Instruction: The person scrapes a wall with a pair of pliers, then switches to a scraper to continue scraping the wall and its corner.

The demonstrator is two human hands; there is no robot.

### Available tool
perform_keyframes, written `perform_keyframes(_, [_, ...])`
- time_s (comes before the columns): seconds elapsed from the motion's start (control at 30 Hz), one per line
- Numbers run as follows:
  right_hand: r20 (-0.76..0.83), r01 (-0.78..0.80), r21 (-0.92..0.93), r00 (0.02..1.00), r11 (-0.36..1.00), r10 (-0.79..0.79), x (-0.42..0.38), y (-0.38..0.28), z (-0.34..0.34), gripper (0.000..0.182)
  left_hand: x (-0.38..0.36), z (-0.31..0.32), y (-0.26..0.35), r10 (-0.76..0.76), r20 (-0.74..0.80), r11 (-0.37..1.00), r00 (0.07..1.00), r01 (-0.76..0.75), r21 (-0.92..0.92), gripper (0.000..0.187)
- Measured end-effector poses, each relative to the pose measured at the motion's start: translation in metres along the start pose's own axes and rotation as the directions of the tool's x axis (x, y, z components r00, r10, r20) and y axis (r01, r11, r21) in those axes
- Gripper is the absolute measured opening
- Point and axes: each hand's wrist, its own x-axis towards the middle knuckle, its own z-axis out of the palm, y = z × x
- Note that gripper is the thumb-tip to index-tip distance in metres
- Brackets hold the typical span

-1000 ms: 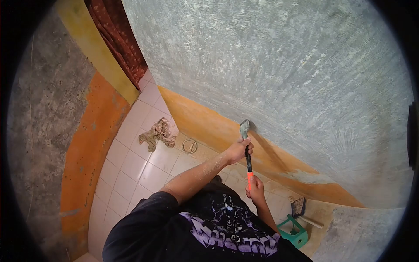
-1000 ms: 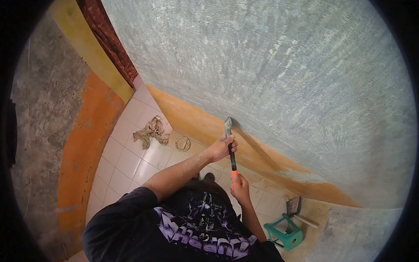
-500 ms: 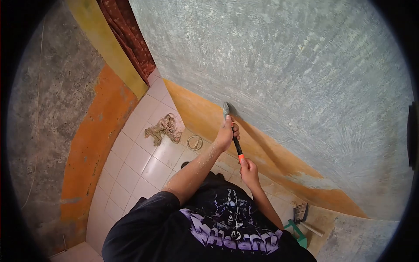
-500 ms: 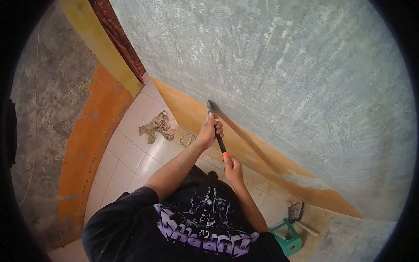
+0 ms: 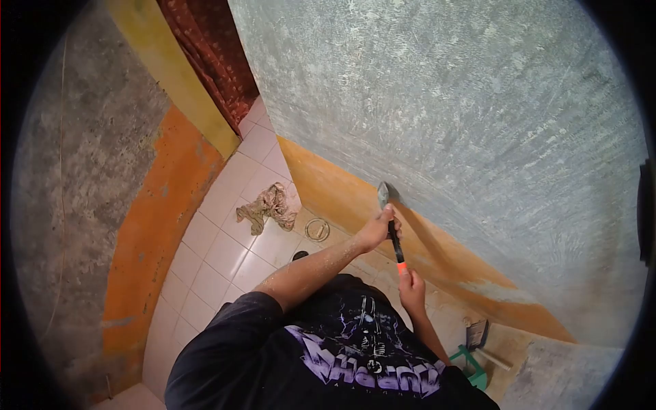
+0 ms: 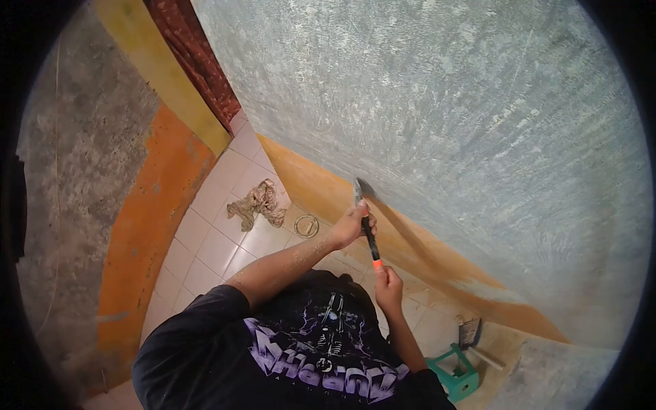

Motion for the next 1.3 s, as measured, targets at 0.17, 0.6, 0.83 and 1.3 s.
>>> perform_keyframes(0.17, [-0.078, 0.055, -0.081, 0.995, 0.995, -0.061, -0.003, -0.007, 0.027, 0.034, -0.002, -0.019, 0.018, -0.008, 0.04, 0.964, 0.999, -0.003, 0.265, 0.039])
perform_keyframes(0.6, [-0.144, -0.066, 0.08, 0.987, 0.995, 0.077, -0.012, -0.002, 0.049, 0.033, -0.005, -0.032, 0.045, -0.207, 0.13, 0.921, 0.97, 0.148, 0.359, 0.043])
perform_keyframes(0.83, [-0.148, 0.007, -0.141, 0.989, 0.99, -0.028, -0.009, -0.025, 0.037, 0.033, -0.009, -0.029, 0.053, -0.203, 0.069, 0.903, 0.977, 0.159, 0.399, 0.044])
perform_keyframes(1.3, [-0.2, 0.004, -0.126, 0.979, 0.992, -0.03, -0.012, -0.03, 0.06, 0.031, -0.005, -0.049, 0.059, -0.183, 0.081, 0.887, 0.98, 0.129, 0.443, 0.045])
